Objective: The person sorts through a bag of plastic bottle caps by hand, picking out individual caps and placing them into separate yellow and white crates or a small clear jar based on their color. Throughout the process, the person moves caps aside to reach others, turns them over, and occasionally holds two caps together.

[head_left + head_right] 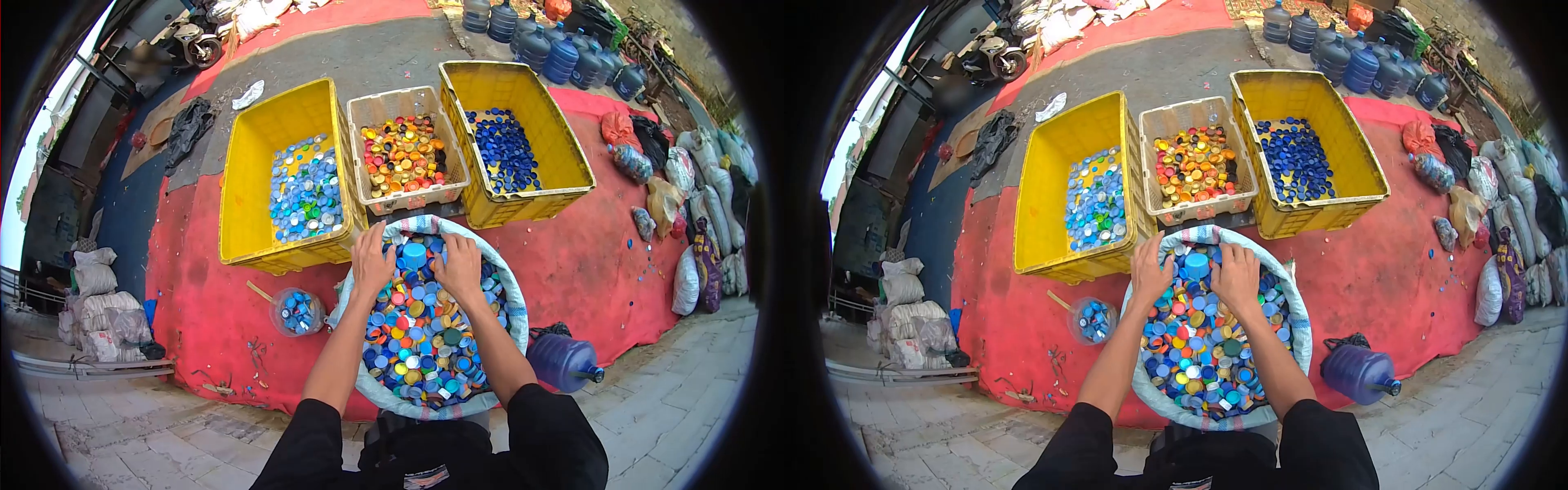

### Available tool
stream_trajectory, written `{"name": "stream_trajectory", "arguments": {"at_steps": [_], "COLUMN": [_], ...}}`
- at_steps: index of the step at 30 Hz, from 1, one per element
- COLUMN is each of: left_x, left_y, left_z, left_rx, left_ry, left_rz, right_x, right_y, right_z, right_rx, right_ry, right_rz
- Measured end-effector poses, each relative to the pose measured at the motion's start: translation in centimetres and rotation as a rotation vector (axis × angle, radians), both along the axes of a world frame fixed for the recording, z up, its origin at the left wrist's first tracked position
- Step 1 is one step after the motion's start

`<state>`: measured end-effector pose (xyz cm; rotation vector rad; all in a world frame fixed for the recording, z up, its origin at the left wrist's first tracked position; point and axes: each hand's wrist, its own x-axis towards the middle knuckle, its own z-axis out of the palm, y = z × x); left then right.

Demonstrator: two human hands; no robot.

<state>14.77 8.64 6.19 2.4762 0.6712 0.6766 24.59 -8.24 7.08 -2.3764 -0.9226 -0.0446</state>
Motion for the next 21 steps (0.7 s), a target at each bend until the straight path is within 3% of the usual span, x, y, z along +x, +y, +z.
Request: {"name": "stream_trajectory", "arguments": {"at_steps": [1, 3, 4, 6, 9, 13, 16, 17, 20, 21], "left_x": [1.3, 3.3, 3.8, 4.6, 5.1, 5.8, 6.8, 7.3, 8.2, 8.0], "left_y": [1.0, 1.6, 1.5, 0.9, 0.6, 2.7, 4.3, 4.3, 6.3, 5.9], "left_z": [-1.3, -3.4, -3.7, -4.3, -4.8, -6.1, -5.8, -5.6, -9.0, -8.1], "left_rx": [0.006, -0.001, -0.042, -0.123, -0.103, -0.284, -0.384, -0.435, -0.796, -0.881], "left_ry": [0.013, -0.015, 0.095, 0.320, 0.354, 0.385, 0.483, 0.505, 0.636, 0.637], "left_rz": [-0.048, -0.125, -0.126, -0.125, -0.045, 0.038, -0.055, -0.009, -0.041, 0.033], "right_x": [1.0, 3.4, 4.4, 5.2, 5.4, 7.1, 9.7, 10.4, 12.2, 12.1], "right_y": [0.4, 1.5, 2.2, 3.1, 4.3, 4.8, 5.9, 6.4, 7.6, 7.5], "right_z": [0.7, -0.7, -1.2, -2.7, -5.4, -5.9, -6.2, -7.0, -7.6, -6.8], "right_rx": [0.036, 0.074, 0.096, 0.006, -0.139, -0.076, -0.123, -0.099, -0.354, -0.354], "right_ry": [-0.116, -0.104, -0.096, -0.012, -0.112, 0.072, 0.319, 0.277, 0.596, 0.833], "right_rz": [-0.040, 0.019, 0.053, 0.191, 0.285, 0.294, 0.266, 0.296, 0.388, 0.346]}}
